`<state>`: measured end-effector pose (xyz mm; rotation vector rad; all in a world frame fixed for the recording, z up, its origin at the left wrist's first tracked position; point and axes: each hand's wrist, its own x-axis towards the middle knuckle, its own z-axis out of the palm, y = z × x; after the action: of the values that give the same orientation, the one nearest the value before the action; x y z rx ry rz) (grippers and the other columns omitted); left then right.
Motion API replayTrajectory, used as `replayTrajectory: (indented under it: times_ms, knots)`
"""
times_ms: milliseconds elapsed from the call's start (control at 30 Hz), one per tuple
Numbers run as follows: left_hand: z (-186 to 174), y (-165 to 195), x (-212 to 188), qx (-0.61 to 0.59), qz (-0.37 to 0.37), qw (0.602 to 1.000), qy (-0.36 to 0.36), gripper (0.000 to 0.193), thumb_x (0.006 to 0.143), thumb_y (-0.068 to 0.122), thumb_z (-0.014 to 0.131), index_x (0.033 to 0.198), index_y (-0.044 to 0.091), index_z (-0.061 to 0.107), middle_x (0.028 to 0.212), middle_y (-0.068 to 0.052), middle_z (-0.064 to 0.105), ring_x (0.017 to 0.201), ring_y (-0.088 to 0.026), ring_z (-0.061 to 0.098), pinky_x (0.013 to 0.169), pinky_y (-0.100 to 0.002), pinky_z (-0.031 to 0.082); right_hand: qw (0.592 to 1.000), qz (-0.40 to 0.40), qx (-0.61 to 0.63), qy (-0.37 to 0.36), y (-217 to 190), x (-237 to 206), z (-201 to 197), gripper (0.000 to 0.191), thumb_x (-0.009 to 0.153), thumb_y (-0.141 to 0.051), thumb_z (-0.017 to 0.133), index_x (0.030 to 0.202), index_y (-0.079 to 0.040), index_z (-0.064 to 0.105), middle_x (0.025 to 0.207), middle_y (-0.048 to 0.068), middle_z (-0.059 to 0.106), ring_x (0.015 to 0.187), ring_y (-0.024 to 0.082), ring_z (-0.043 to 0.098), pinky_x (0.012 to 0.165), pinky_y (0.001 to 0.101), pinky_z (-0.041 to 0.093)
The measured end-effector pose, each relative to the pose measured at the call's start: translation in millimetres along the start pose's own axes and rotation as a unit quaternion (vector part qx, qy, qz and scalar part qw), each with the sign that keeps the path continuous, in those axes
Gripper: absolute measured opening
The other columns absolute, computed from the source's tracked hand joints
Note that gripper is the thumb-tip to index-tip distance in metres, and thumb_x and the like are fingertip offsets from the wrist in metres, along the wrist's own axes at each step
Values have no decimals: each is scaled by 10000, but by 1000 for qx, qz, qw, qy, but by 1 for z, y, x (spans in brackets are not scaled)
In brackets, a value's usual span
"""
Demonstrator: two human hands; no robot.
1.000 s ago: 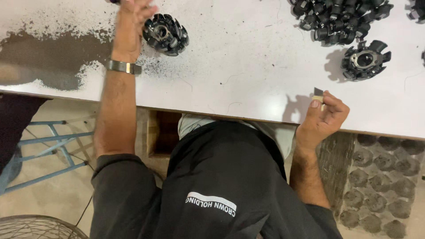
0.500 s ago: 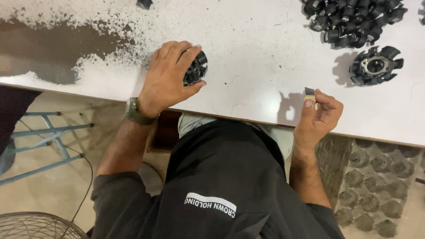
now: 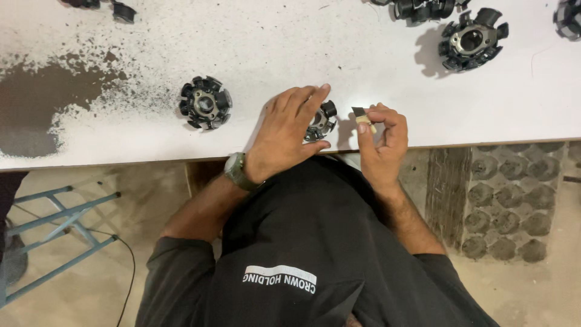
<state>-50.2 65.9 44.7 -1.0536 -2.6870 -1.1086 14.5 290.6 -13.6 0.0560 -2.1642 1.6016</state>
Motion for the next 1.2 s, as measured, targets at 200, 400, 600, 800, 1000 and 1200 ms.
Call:
replayTrajectory:
  times_ms: [200, 400, 600, 800, 1000, 1200]
  knots:
    - [-14, 3, 1, -14, 52, 998, 31, 353, 917, 164, 789, 1228, 118, 629, 1549, -150, 422, 1385, -344, 481, 1147, -516, 442, 995, -55, -71, -49, -20, 7, 12, 231, 999, 17, 675, 1193, -50, 569, 1164, 112, 681, 1164, 277, 663, 1235, 515, 431]
    - [0, 5, 2, 14, -33, 998, 44, 257, 886, 187, 766, 1079, 47, 667, 1414, -150, 534, 1260, -349, 560, 1051, -501, 466, 977, -108, -167, -73, -34, 11, 25, 249, 906, 23, 734, 1110, -53, 612, 1087, 104, 684, 1079, 308, 659, 1178, 547, 430]
    - [8, 1, -5, -10, -37, 995, 87, 158, 912, 141, 779, 1046, 91, 713, 1360, -86, 614, 1234, -297, 593, 1035, -461, 483, 960, -153, -220, -77, -39, 11, 27, 254, 866, 23, 774, 1071, -51, 643, 1047, 97, 679, 1049, 298, 651, 1141, 550, 438]
    - [11, -1, -7, -30, -37, 992, 113, 185, 886, 90, 790, 1048, 88, 701, 1361, -77, 602, 1260, -297, 576, 1049, -443, 476, 956, -143, -238, -90, -49, 14, 27, 258, 867, -11, 796, 1078, -59, 656, 978, 78, 662, 995, 308, 644, 1103, 536, 478]
    - [16, 2, -8, -28, -27, 994, 106, 179, 867, 119, 815, 1012, 106, 712, 1357, -66, 604, 1255, -282, 575, 1047, -452, 450, 959, -109, -231, -121, -58, 23, 22, 220, 870, -18, 788, 1047, -70, 667, 946, 69, 669, 959, 311, 665, 1113, 517, 495]
    - [25, -3, -6, -36, -53, 991, 118, 135, 894, 110, 794, 972, 84, 687, 1343, -57, 608, 1193, -267, 578, 1017, -449, 448, 960, -104, -232, -122, -57, 22, 23, 219, 887, -20, 786, 1063, -67, 664, 946, 73, 666, 959, 309, 662, 1122, 522, 499]
